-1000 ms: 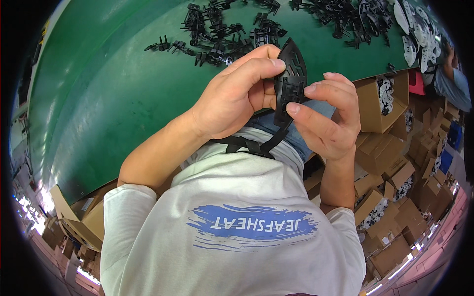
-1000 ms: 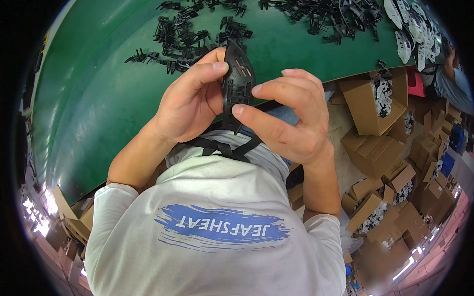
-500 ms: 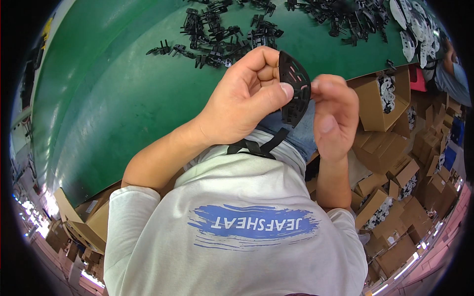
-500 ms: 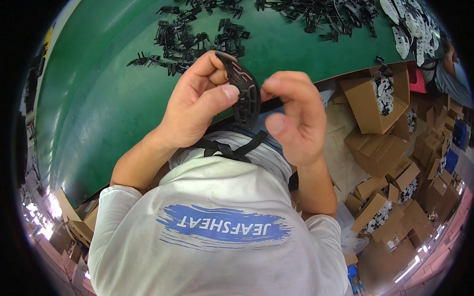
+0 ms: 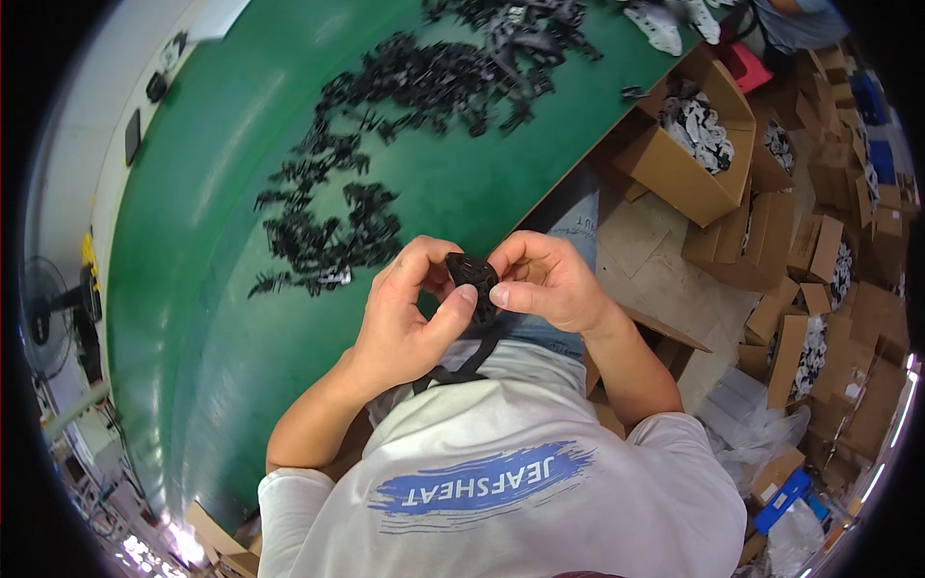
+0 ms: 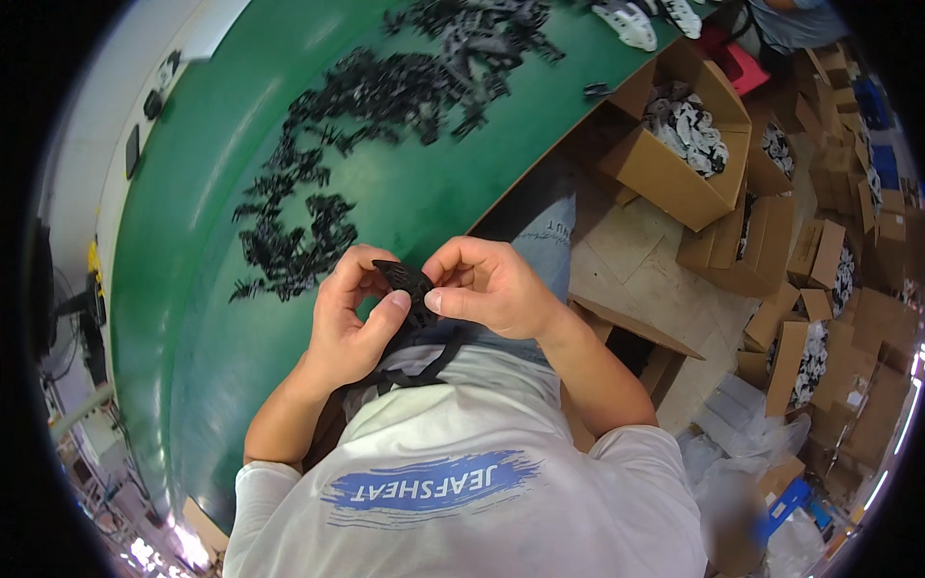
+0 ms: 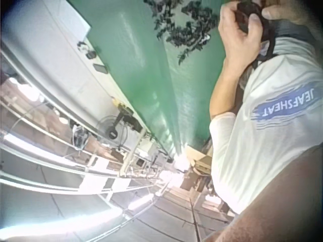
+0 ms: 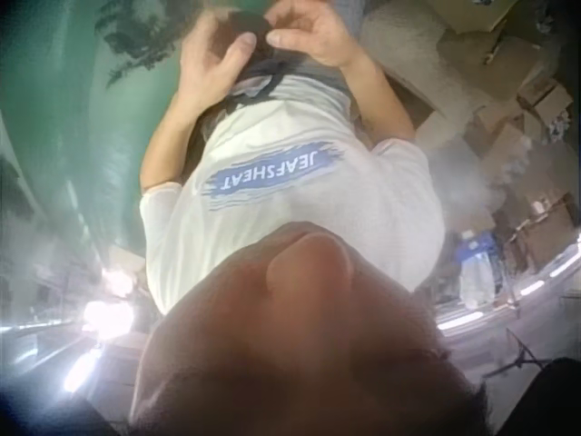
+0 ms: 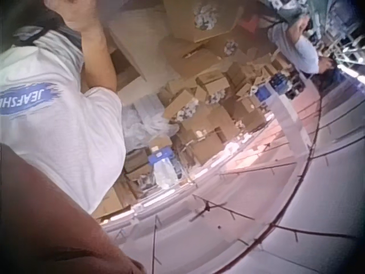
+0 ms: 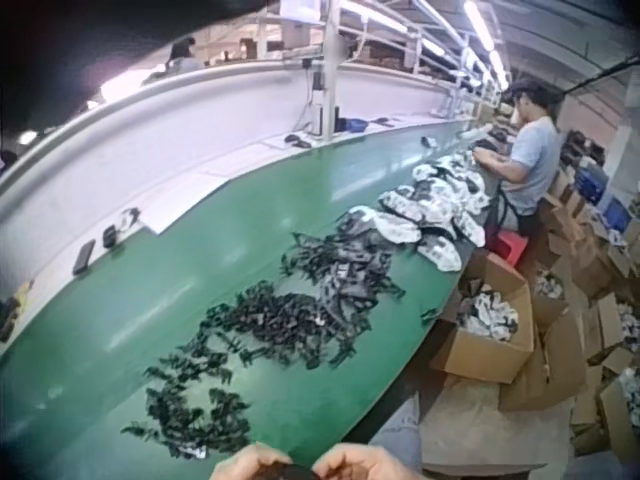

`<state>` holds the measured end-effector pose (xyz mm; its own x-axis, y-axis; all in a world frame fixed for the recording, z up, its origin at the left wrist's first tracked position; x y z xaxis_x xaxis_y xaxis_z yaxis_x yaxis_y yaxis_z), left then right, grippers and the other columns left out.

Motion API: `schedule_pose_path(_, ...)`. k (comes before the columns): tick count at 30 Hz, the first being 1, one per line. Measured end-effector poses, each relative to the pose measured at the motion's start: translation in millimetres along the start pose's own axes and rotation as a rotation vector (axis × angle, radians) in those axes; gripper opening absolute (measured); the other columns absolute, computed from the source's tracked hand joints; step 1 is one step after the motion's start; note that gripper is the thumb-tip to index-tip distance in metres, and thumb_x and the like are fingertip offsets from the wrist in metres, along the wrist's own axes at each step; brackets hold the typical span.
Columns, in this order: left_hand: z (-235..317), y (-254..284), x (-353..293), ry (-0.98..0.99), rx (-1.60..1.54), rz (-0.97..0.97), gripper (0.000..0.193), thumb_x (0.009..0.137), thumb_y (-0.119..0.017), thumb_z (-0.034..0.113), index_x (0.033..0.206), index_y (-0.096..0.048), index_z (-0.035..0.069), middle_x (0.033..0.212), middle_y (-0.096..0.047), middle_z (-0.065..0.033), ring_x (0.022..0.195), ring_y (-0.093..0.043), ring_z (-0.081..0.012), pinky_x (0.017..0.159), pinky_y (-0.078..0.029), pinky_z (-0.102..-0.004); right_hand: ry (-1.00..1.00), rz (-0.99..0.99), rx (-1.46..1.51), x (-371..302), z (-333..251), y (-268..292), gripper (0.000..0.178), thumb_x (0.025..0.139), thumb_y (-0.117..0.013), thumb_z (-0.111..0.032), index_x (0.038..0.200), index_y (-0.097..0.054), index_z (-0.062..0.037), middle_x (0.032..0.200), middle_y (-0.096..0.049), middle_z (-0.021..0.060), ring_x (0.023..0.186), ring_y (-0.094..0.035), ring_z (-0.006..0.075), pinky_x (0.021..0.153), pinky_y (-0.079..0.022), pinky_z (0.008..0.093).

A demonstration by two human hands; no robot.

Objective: The person assembles computer mouse casings by fitting small plastic button parts into side panels and snapping the side panels and clips onto mouse shells by hand. The person places the assembled mouse casings onto the conveyor belt and takes parts from cardboard boxes.

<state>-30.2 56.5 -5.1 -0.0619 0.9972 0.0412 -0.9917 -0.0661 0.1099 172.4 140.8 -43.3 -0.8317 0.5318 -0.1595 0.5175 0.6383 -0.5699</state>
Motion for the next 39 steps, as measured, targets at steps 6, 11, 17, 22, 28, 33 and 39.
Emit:
schedule_pose_path(6,23,-33,48,0.092,0.011,-0.213,0.023,0.096,-0.065,0.002,0.117,-0.056,-0.003,0.098,-0.067,-0.0090,0.087,-0.069,-0.0154,0.077,-0.057,-0.0309,0.262,0.093,0.075,-18,-5,27,0.021,0.095,-0.071,0.002,0.116,-0.065,0.0003,0.113,-0.068,0.0061,0.100,-0.067,0.0137,0.086,-0.058,0.0305)
schedule_pose_path(11,27,-77,83,0.455,-0.584,-0.240,0.009,0.101,-0.059,0.005,0.110,-0.056,0.004,0.094,-0.065,-0.0042,0.080,-0.064,-0.0108,0.074,-0.054,-0.0273,0.594,-0.053,0.383,-20,2,58,0.042,0.093,-0.082,-0.021,0.128,-0.064,-0.0060,0.128,-0.057,0.0087,0.113,-0.064,0.0214,0.094,-0.057,0.0346)
schedule_pose_path(17,35,-106,111,0.612,-0.674,-0.312,0.011,0.101,-0.060,0.008,0.111,-0.058,0.005,0.095,-0.066,-0.0036,0.081,-0.065,-0.0107,0.072,-0.055,-0.0280,0.618,0.066,0.354,-27,-18,66,0.086,0.092,-0.079,-0.048,0.157,-0.040,-0.0065,0.137,-0.055,0.0070,0.128,-0.054,0.0174,0.100,-0.051,0.0336)
schedule_pose_path(22,30,-119,116,0.370,-0.310,-0.261,0.014,0.101,-0.060,0.006,0.114,-0.058,0.002,0.100,-0.067,-0.0050,0.084,-0.065,-0.0100,0.073,-0.055,-0.0265,0.389,0.100,0.496,-37,-20,79,0.066,0.108,-0.058,-0.042,0.157,-0.042,-0.0013,0.134,-0.062,0.0091,0.117,-0.061,0.0177,0.101,-0.050,0.0345)
schedule_pose_path(28,25,-124,126,0.258,-0.242,-0.077,0.019,0.100,-0.064,0.007,0.117,-0.056,0.002,0.101,-0.066,-0.0057,0.083,-0.063,-0.0098,0.074,-0.053,-0.0262,0.279,0.244,0.212,-63,-26,82,0.043,0.109,-0.058,-0.021,0.145,-0.056,0.0021,0.122,-0.071,0.0094,0.106,-0.068,0.0148,0.092,-0.058,0.0316)
schedule_pose_path(33,19,-130,125,0.249,-0.255,-0.060,0.020,0.100,-0.065,0.007,0.118,-0.056,0.003,0.100,-0.066,-0.0062,0.082,-0.061,-0.0100,0.075,-0.052,-0.0263,0.382,0.377,0.215,-65,-23,77,0.043,0.103,-0.066,-0.008,0.144,-0.056,0.0029,0.125,-0.071,0.0106,0.105,-0.067,0.0132,0.090,-0.057,0.0301)
schedule_pose_path(39,16,-135,121,0.226,-0.326,-0.026,0.029,0.100,-0.066,0.005,0.125,-0.051,0.003,0.105,-0.066,-0.0078,0.087,-0.063,-0.0116,0.076,-0.053,-0.0269,0.446,0.439,0.146,-64,-25,77,0.042,0.103,-0.066,-0.008,0.143,-0.057,0.0023,0.121,-0.073,0.0109,0.107,-0.068,0.0141,0.089,-0.056,0.0292)
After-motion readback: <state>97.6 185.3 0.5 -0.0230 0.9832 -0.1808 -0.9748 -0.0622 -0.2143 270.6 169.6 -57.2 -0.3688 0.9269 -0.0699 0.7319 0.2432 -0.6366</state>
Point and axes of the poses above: each hand's wrist, its own x-axis towards the middle knuckle, its own y-axis out of the back of the hand, z = x × y, the point moved 1 cm from there along x, towards the middle knuckle
